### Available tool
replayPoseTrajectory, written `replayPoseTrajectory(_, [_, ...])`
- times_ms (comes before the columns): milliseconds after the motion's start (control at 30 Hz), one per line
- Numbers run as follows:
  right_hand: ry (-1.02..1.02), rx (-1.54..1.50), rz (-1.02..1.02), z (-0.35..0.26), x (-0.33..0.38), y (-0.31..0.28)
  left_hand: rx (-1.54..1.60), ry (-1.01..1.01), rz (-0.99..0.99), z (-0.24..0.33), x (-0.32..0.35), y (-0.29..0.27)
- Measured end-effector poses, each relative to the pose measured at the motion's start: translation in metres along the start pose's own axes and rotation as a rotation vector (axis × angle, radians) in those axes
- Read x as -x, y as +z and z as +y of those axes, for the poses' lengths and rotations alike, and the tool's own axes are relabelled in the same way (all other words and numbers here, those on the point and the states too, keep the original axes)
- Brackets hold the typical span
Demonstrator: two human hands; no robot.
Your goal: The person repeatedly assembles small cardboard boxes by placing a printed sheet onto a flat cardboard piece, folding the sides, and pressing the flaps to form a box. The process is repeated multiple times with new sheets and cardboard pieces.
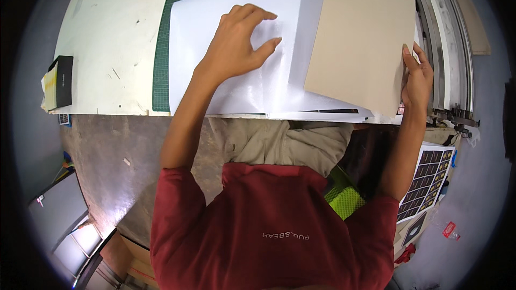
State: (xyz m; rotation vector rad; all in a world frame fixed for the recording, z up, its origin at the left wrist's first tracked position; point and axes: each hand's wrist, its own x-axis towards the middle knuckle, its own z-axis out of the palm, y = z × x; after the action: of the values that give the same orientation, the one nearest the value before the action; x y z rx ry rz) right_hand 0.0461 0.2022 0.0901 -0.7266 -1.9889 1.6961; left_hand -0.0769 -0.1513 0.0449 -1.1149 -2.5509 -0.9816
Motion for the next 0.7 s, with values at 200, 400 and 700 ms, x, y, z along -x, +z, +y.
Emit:
replayPoseTrajectory(200, [-0.055,-0.132,0.134,0.0,-0.006,-0.033,-0.079,-0.169,-0.014,-0.075,-0.058,0.032])
replayPoseTrajectory(400, [-0.075,-0.132,0.198,0.004,0.02,-0.094,0.043,-0.309,-0.162,-0.12,-0.095,0.051])
replayPoseTrajectory(700, [-0.058,-0.142,0.281,0.024,0.05,-0.151,0.151,-0.25,-0.201,-0.098,-0.122,0.047])
